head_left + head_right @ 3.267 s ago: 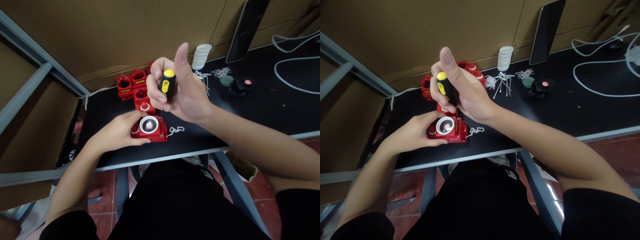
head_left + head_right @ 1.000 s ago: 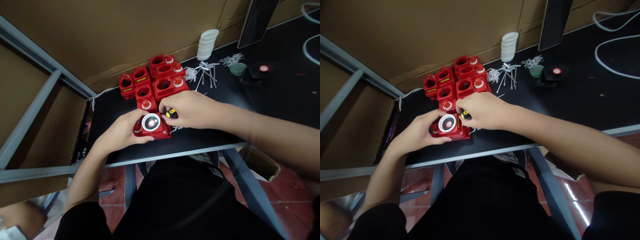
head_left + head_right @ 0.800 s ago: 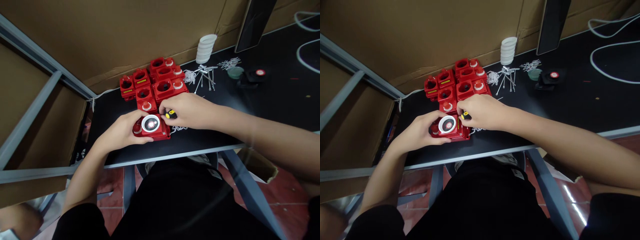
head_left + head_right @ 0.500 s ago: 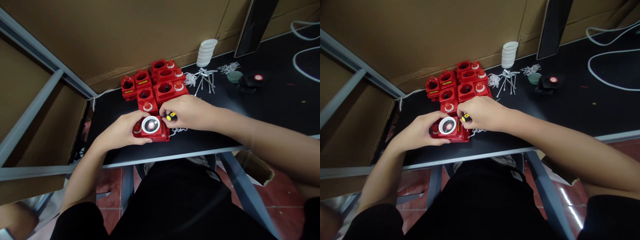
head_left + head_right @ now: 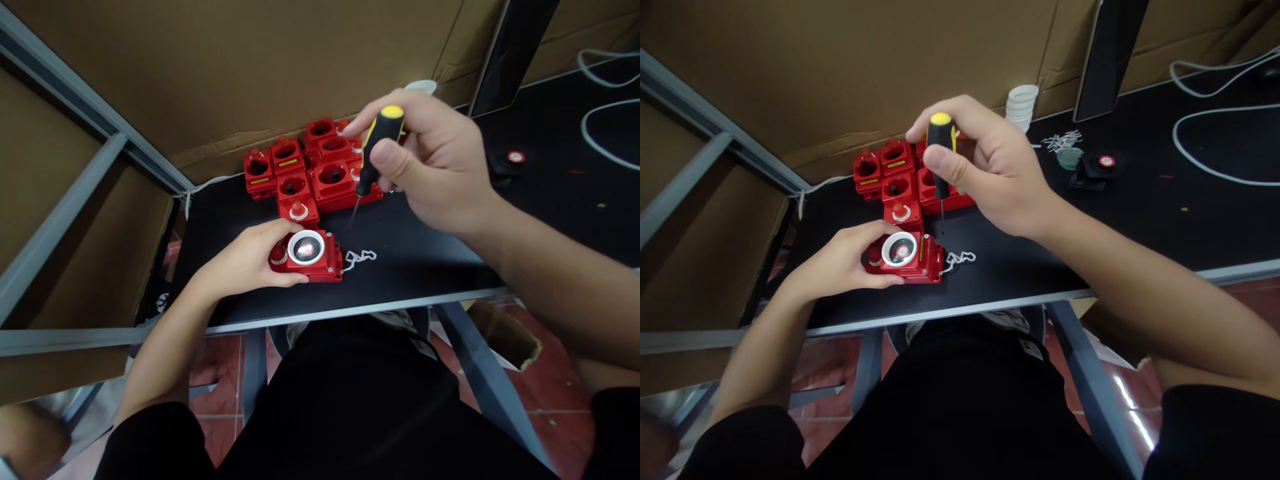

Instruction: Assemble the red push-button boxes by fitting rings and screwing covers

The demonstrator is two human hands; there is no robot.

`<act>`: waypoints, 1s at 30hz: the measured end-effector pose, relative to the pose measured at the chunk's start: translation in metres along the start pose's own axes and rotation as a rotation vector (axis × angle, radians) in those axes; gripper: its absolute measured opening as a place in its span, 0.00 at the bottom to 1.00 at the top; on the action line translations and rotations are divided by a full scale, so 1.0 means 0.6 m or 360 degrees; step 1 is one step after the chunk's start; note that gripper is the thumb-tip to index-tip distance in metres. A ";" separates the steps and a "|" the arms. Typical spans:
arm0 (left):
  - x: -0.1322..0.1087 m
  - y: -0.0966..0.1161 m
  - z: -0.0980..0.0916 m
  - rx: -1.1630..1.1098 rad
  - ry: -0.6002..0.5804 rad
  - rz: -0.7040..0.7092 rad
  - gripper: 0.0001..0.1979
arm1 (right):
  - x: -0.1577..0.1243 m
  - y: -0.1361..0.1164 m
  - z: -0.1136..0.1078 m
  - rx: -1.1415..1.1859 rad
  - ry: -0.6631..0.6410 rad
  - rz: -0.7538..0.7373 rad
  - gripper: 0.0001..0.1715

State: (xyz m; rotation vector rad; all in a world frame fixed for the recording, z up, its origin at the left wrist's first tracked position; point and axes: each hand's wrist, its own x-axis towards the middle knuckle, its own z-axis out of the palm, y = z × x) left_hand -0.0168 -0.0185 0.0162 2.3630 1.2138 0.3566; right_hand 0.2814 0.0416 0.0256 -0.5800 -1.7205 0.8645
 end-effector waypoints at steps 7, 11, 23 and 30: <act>0.001 0.003 0.001 0.0033 0.0016 0.0002 0.32 | -0.008 0.009 0.015 0.0340 0.0077 0.0064 0.12; 0.002 0.004 0.001 0.0017 0.0008 0.0018 0.31 | -0.008 0.009 0.017 0.0311 -0.0002 0.0050 0.12; 0.004 0.004 0.002 -0.0011 0.0010 0.0018 0.31 | -0.011 0.012 0.017 0.0126 -0.0002 0.0080 0.17; 0.003 0.002 0.004 -0.0039 0.0020 0.0027 0.32 | -0.008 0.031 0.018 0.0147 -0.0040 -0.0149 0.22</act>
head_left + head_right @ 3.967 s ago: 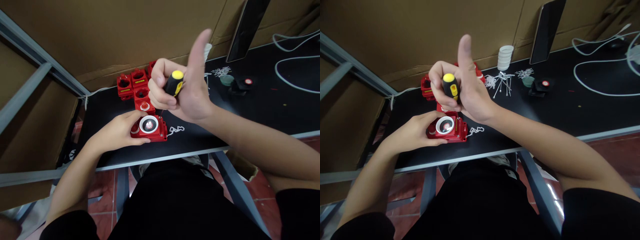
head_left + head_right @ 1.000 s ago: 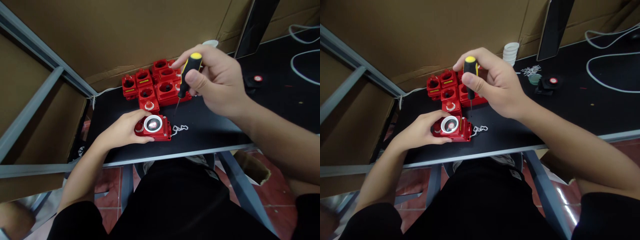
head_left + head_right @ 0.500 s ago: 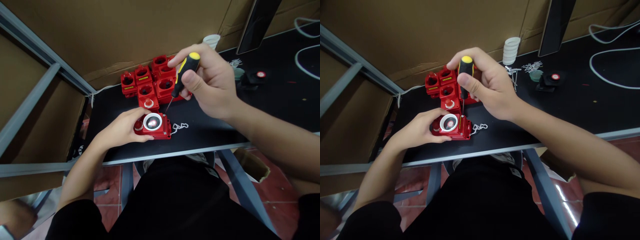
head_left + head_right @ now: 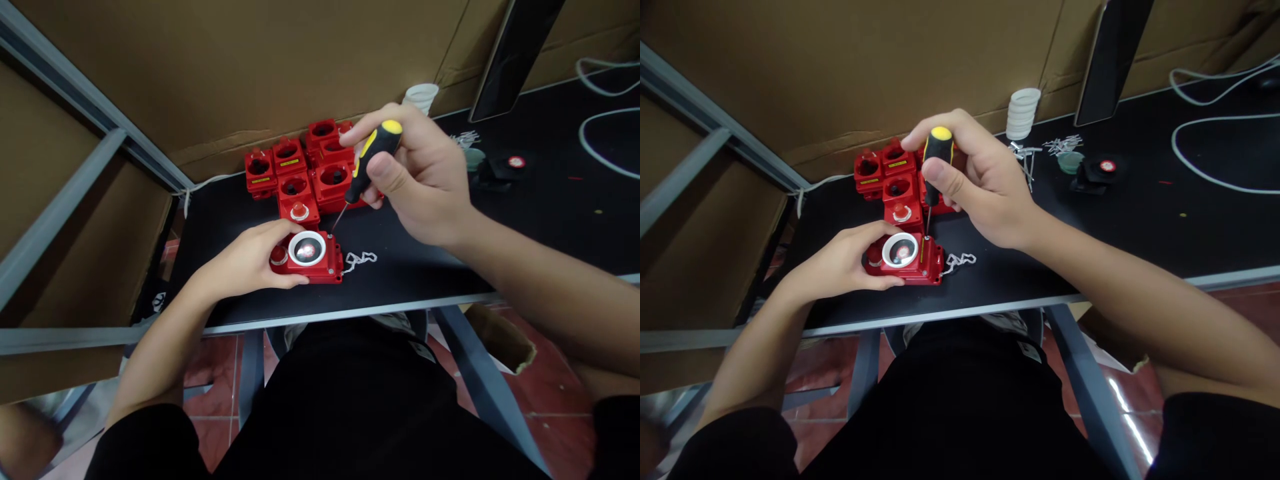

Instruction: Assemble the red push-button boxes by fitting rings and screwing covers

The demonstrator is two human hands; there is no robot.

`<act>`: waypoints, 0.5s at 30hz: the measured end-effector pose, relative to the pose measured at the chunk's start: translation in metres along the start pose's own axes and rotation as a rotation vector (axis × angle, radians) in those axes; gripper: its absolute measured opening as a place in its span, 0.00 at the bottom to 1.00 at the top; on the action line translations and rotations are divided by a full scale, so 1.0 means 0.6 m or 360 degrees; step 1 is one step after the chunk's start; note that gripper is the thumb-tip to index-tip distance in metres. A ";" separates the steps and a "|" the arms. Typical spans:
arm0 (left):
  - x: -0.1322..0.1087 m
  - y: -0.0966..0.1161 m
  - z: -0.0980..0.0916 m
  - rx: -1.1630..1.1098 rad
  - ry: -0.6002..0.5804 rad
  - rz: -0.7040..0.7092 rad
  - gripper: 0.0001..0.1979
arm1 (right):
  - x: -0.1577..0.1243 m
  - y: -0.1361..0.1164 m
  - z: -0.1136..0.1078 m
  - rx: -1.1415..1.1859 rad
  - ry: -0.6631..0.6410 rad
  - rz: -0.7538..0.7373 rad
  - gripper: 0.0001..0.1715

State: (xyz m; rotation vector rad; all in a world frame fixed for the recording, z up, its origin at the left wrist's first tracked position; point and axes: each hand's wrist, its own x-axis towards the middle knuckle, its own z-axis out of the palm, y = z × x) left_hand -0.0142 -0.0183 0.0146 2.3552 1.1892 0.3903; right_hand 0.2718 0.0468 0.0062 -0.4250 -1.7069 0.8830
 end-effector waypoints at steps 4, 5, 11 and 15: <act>0.000 0.001 -0.001 -0.0009 0.0007 -0.0012 0.32 | 0.002 0.008 0.000 -0.0051 -0.0016 -0.0066 0.24; 0.000 0.001 -0.001 -0.0010 0.0005 -0.0019 0.32 | 0.003 0.009 0.000 -0.0056 -0.0021 -0.0079 0.24; -0.001 0.000 -0.002 -0.0019 0.0005 -0.0010 0.32 | 0.001 0.005 -0.005 -0.0089 -0.0035 -0.0094 0.23; 0.000 0.001 -0.002 -0.0018 -0.0001 -0.0014 0.32 | -0.002 0.003 -0.008 -0.0121 -0.0069 -0.0112 0.24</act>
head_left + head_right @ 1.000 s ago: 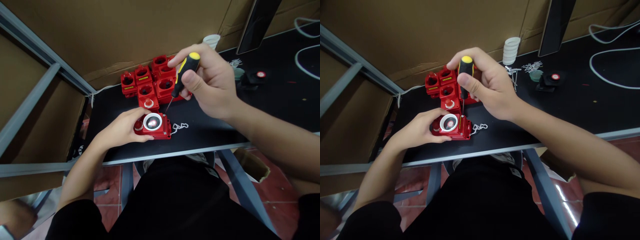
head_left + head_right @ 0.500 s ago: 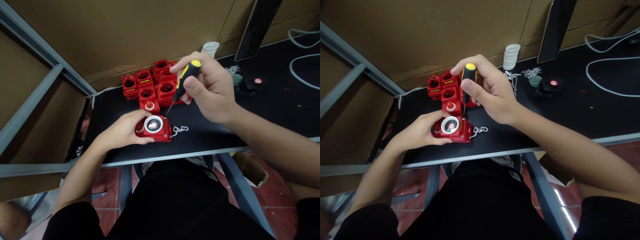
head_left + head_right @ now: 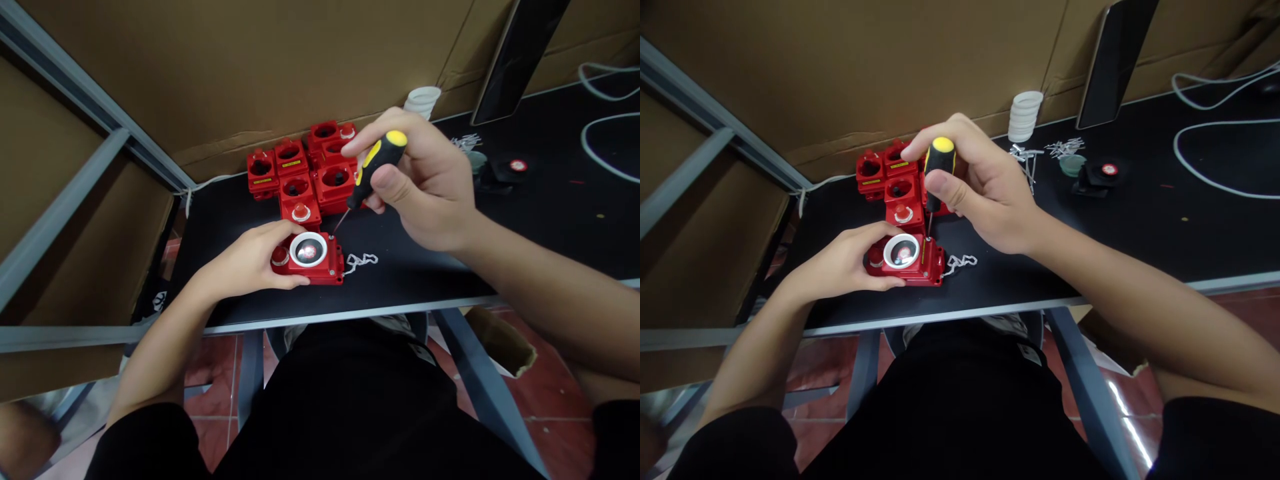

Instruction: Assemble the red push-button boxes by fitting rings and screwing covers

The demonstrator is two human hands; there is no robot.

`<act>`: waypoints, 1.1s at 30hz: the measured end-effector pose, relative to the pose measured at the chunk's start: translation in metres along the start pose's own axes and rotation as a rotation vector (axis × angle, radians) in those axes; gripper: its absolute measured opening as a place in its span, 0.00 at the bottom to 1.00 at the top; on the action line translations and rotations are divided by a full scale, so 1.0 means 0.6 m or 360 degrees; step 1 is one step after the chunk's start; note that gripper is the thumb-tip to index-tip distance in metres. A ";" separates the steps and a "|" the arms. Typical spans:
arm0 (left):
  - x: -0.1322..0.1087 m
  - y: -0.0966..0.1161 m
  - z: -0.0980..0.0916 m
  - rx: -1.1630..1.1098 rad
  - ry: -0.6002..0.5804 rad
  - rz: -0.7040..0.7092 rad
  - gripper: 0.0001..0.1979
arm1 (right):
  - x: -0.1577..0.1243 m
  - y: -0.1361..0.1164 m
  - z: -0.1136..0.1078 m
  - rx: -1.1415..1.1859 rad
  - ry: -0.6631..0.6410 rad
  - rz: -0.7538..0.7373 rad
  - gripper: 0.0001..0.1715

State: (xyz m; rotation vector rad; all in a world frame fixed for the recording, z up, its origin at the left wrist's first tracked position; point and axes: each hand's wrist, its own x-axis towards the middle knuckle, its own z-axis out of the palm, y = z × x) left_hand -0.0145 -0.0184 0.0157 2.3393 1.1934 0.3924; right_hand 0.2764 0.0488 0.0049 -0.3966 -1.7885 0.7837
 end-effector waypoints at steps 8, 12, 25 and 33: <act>0.001 0.002 0.000 -0.0026 -0.0004 0.0000 0.33 | -0.003 -0.001 -0.005 -0.0148 -0.0112 -0.0239 0.21; 0.000 0.001 0.000 -0.0019 -0.0010 -0.0008 0.33 | -0.001 0.001 -0.006 -0.0161 -0.0123 -0.0276 0.21; 0.001 -0.001 0.000 -0.0006 -0.0009 0.0008 0.32 | 0.000 0.001 -0.008 -0.0215 -0.0102 -0.0268 0.21; 0.001 -0.003 0.001 0.0010 -0.0012 0.0009 0.31 | 0.000 0.001 -0.006 -0.0138 -0.0078 -0.0184 0.17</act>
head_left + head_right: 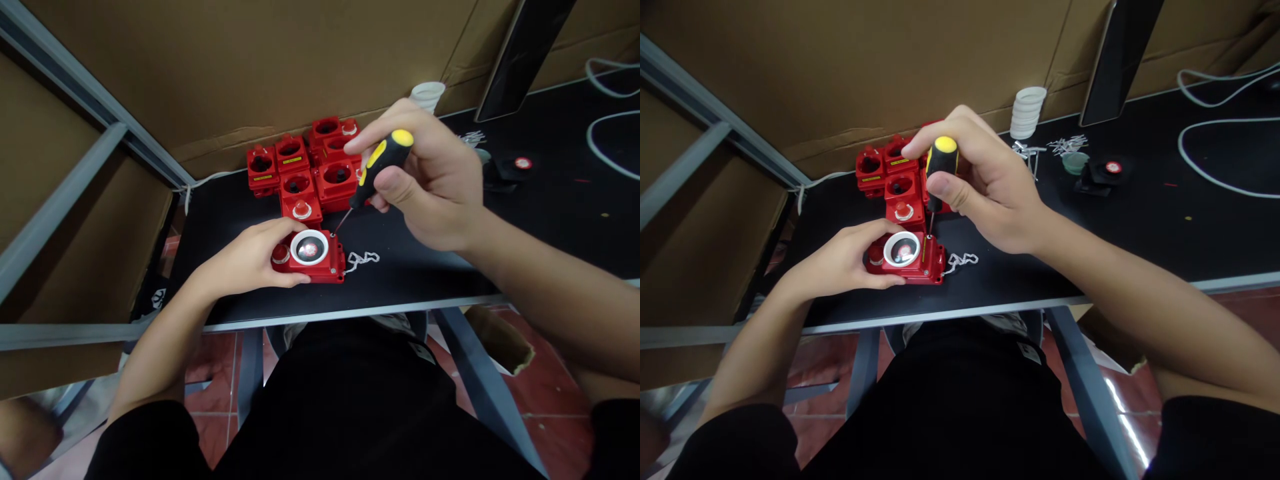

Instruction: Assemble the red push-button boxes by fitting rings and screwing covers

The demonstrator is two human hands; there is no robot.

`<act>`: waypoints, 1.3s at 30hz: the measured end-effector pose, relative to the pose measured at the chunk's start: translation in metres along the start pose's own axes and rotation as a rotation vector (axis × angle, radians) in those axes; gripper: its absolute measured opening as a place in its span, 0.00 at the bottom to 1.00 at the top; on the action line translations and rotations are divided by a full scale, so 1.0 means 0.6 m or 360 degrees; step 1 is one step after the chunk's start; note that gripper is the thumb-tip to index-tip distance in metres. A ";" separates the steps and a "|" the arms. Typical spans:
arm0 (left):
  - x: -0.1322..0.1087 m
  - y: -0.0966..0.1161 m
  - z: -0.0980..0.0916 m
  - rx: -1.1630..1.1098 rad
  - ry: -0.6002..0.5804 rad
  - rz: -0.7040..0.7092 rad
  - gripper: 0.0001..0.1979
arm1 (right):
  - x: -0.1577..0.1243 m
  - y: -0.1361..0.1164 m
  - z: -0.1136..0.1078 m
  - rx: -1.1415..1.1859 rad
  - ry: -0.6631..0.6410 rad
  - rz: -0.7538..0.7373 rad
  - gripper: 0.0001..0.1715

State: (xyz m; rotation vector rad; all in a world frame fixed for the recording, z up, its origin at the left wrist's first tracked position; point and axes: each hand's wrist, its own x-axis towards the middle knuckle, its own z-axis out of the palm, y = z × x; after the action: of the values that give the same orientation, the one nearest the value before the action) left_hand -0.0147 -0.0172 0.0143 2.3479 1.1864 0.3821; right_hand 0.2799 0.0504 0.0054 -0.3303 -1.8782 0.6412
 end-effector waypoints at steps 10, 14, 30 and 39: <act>-0.001 -0.004 0.001 -0.0016 -0.0003 -0.0037 0.35 | 0.033 -0.003 -0.010 0.0398 -0.0258 0.0209 0.22; -0.001 -0.004 -0.001 -0.0022 -0.0009 -0.0021 0.34 | 0.057 -0.023 -0.016 0.0473 -0.0465 0.0354 0.08; -0.004 -0.003 0.002 -0.0042 0.0001 -0.0038 0.34 | 0.056 0.004 0.003 0.0589 -0.0058 0.0411 0.20; -0.004 0.000 0.000 -0.0009 -0.0015 -0.0035 0.34 | 0.037 0.014 0.005 0.0641 0.0081 0.0361 0.09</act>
State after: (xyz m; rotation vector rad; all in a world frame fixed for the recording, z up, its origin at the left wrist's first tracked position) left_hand -0.0164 -0.0192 0.0143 2.3276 1.2045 0.3661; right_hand 0.2679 0.0679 0.0170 -0.2940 -1.6282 1.1323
